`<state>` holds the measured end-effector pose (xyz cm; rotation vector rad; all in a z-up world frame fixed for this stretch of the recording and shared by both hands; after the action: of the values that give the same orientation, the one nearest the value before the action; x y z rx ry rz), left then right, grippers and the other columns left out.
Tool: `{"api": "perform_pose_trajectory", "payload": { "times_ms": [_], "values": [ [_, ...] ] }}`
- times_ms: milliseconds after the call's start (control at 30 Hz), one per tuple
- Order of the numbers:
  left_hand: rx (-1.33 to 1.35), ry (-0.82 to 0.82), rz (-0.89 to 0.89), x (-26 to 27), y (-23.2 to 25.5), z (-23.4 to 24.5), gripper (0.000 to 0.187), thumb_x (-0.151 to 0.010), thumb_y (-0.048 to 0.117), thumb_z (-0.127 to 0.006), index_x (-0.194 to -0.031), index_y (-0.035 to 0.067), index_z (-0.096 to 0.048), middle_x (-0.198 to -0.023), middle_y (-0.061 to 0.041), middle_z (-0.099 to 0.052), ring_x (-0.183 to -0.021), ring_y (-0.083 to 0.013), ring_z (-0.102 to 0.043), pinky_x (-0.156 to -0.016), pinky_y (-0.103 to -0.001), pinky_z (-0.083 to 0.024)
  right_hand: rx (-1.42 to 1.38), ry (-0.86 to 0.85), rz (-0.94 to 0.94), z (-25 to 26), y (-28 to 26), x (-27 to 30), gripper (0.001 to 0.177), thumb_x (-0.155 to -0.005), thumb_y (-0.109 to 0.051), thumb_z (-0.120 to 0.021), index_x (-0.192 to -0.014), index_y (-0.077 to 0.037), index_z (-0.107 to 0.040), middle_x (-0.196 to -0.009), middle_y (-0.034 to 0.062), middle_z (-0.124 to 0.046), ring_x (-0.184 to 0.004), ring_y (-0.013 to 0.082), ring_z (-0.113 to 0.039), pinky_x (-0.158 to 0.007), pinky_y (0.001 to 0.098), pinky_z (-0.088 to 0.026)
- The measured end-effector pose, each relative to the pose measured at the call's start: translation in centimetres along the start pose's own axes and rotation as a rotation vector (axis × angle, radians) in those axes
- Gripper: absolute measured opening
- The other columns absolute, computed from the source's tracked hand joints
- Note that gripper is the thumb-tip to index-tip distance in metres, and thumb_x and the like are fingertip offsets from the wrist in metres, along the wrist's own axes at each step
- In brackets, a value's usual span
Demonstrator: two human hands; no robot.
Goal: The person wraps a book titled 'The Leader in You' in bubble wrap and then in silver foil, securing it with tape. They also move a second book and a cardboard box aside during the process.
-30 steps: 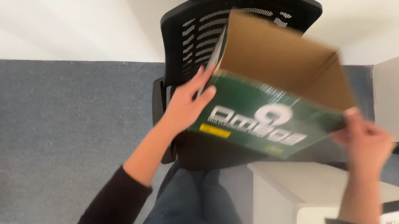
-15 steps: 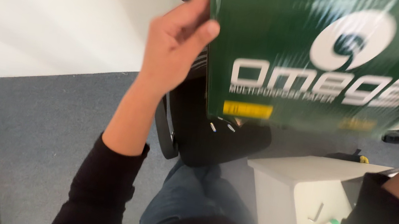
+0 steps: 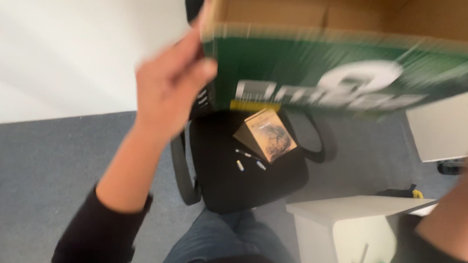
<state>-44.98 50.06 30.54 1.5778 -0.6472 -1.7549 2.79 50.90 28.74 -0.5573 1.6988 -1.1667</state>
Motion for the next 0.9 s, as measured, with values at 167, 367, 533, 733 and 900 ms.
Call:
{"api": "perform_pose_trajectory", "payload": {
  "times_ms": [167,367,533,733,900],
  "values": [
    [-0.165,-0.04,0.227,8.9,-3.4,-2.1,0.053,-0.094,0.013,-0.073,-0.145,0.007,-0.06,-0.089,-0.004,-0.074,-0.074,-0.0051,-0.062,-0.076,-0.02,-0.053,0.317,0.121,-0.108,-2.5,1.4,6.7,0.046,-0.12,-0.031,-0.064,-0.083,-0.004,-0.064,-0.071,0.0043,-0.061,-0.063,0.0122,-0.06,-0.062,0.028,-0.043],
    [0.219,0.051,0.676,21.5,-6.4,-2.4,0.053,-0.088,-0.004,-0.068,-0.14,-0.004,-0.059,-0.149,-0.014,-0.06,-0.129,-0.0229,-0.063,-0.105,-0.034,-0.053,0.671,-0.02,-0.524,-2.8,6.2,15.6,0.028,-0.091,-0.023,-0.068,-0.091,0.005,-0.07,-0.073,0.0156,-0.072,-0.066,0.0214,-0.07,-0.064,0.0338,-0.053],
    [0.219,0.041,1.014,27.1,-11.4,-4.0,0.066,-0.087,0.004,-0.066,-0.148,0.004,-0.039,-0.153,-0.01,-0.05,-0.145,-0.0228,-0.043,-0.113,-0.04,-0.039,0.302,-0.021,-0.947,-3.1,14.4,22.2,0.046,-0.084,-0.013,-0.069,-0.124,0.009,-0.067,-0.097,0.0197,-0.077,-0.082,0.0262,-0.077,-0.072,0.0346,-0.064],
    [-0.122,-0.105,0.975,27.5,-18.4,-6.8,0.064,-0.089,0.015,-0.071,-0.147,0.004,-0.045,-0.146,-0.016,-0.059,-0.141,-0.0256,-0.052,-0.114,-0.035,-0.039,0.168,-0.03,-1.069,-1.4,25.8,25.3,0.046,-0.085,-0.008,-0.066,-0.128,0.009,-0.067,-0.105,0.0195,-0.075,-0.087,0.0255,-0.076,-0.079,0.0365,-0.065],
    [-0.318,-0.124,0.928,27.5,-18.9,-6.9,0.063,-0.091,0.018,-0.066,-0.149,0.007,-0.044,-0.156,-0.012,-0.049,-0.148,-0.0297,-0.039,-0.12,-0.044,-0.029,-0.096,-0.05,-1.11,-1.7,32.1,26.6,0.052,-0.087,-0.007,-0.062,-0.138,-0.002,-0.055,-0.111,0.0118,-0.073,-0.094,0.0223,-0.074,-0.087,0.0377,-0.064]
  ]
}}
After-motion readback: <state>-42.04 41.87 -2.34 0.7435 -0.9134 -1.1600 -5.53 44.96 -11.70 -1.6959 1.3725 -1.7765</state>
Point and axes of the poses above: each hand's wrist, its own x-axis away from the middle knuckle, its own z-axis out of the back of the hand, y = z × x, the point moved 1 cm from there along -x, towards the middle knuckle
